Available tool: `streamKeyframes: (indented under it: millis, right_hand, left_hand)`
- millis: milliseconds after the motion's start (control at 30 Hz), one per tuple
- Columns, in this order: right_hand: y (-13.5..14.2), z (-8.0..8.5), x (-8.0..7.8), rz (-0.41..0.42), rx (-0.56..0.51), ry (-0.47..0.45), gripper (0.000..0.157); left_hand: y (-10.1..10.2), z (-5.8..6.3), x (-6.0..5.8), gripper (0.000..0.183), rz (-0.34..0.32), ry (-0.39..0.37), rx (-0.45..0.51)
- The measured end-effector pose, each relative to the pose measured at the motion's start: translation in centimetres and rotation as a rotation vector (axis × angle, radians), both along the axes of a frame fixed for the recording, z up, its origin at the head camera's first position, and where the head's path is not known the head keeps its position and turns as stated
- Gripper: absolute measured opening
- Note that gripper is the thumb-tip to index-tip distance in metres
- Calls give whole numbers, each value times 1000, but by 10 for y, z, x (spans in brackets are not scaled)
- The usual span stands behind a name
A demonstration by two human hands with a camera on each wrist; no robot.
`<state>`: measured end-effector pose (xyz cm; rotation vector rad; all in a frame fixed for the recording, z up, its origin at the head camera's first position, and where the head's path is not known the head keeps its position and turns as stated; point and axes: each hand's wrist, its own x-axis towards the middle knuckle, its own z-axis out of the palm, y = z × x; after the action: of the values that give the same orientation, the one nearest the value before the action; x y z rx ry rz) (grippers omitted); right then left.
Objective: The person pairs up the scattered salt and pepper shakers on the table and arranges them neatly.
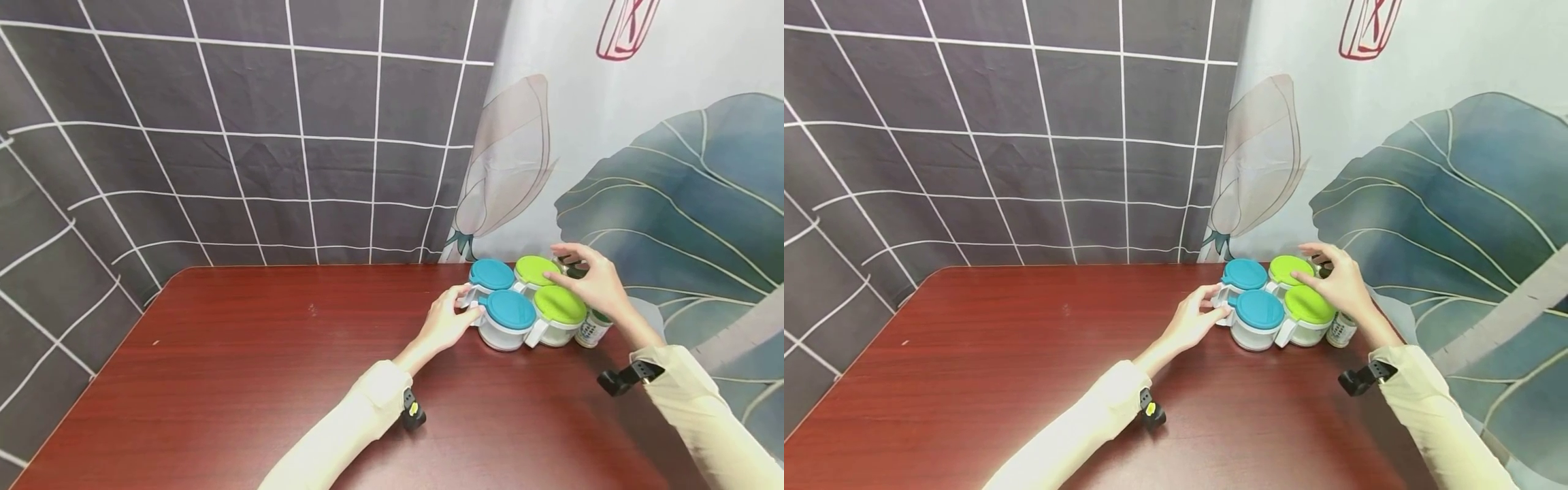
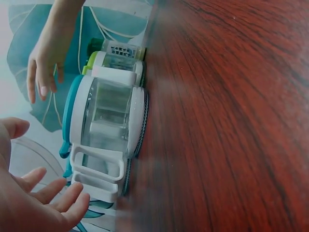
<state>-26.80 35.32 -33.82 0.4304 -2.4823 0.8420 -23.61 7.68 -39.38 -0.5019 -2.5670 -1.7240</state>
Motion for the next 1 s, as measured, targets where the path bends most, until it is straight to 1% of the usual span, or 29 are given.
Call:
streamKeyframes:
  millis: [200,400,667,1000]
  right_hand:
    - [11,4,-3,-3,-15,-64,50]
    - [20,3,-4,-27,-11,-114,51]
    - [32,4,-6,-1,15,-120,53]
    - [44,7,-13,-47,21,-194,55]
  left_hand:
    - [2,-1,-2,52,-3,-4,1]
    - [4,-2,-3,52,-6,-14,-3]
    - [8,-2,-4,54,-7,-21,3]
    - [10,-4,-6,53,-4,-25,2]
